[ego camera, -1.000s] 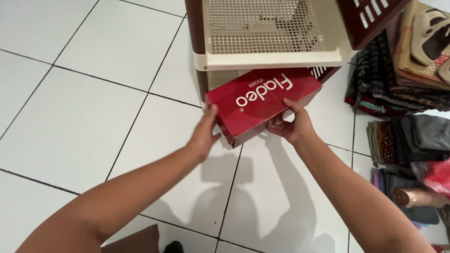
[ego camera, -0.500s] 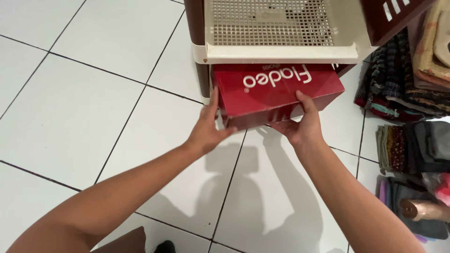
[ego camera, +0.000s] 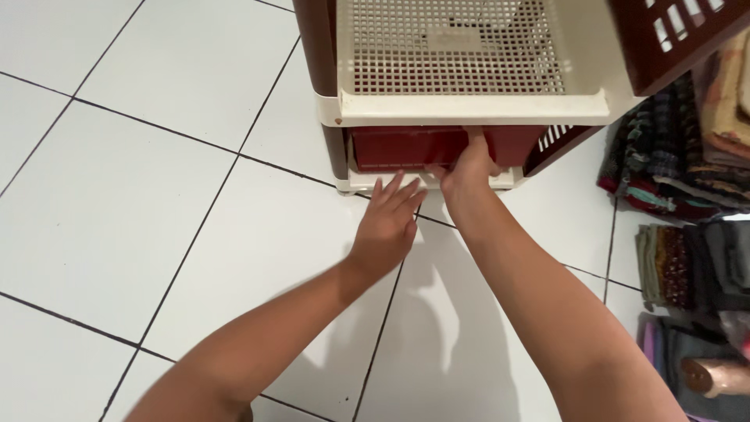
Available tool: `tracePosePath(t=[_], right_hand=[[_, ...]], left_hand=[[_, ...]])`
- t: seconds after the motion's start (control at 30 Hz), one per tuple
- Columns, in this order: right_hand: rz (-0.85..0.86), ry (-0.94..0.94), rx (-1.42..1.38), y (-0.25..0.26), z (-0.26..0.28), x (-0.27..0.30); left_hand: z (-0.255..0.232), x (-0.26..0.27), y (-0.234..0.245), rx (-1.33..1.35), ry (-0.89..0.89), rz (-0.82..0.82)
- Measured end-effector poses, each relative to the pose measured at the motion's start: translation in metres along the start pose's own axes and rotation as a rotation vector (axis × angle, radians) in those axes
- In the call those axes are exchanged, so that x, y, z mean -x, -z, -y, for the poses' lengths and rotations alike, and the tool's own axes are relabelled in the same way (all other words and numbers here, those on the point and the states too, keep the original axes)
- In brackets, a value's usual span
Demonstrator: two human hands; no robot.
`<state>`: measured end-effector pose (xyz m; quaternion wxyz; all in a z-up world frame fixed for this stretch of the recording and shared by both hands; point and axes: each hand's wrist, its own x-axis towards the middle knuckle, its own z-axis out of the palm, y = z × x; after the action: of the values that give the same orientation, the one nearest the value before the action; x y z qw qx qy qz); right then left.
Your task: The person assembles a multi-tier plastic storage unit by stacking and interlocking trays. They then place a red shoe box, a plastic-wrapped item, and a pair of white and blue clogs into the bottom drawer.
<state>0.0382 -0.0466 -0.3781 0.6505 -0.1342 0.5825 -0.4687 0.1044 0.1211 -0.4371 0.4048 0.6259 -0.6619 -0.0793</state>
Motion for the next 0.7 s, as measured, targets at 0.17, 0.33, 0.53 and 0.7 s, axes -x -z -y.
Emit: tracePosePath(t=[0.17, 0.33, 0.53, 0.7], right_hand=[[0.108, -0.009, -0.099, -0.012, -0.021, -0.046], [0.220, -0.018, -0.064, -0.001, -0.043, -0.113], [0.427, 0.454, 0.685, 0.046, -0.042, -0.159], [0.345, 1.025, 1.762, 0.094, -0.031, -0.150]], left_hand=[[0.052, -0.032, -0.035, -0.086, 0.041, -0.021], [0.075, -0.034, -0.057, -0.246, 0.067, -0.004], [0.083, -0.047, -0.074, -0.211, 0.241, 0.044], [0.096, -0.064, -0.080, -0.249, 0.373, 0.087]])
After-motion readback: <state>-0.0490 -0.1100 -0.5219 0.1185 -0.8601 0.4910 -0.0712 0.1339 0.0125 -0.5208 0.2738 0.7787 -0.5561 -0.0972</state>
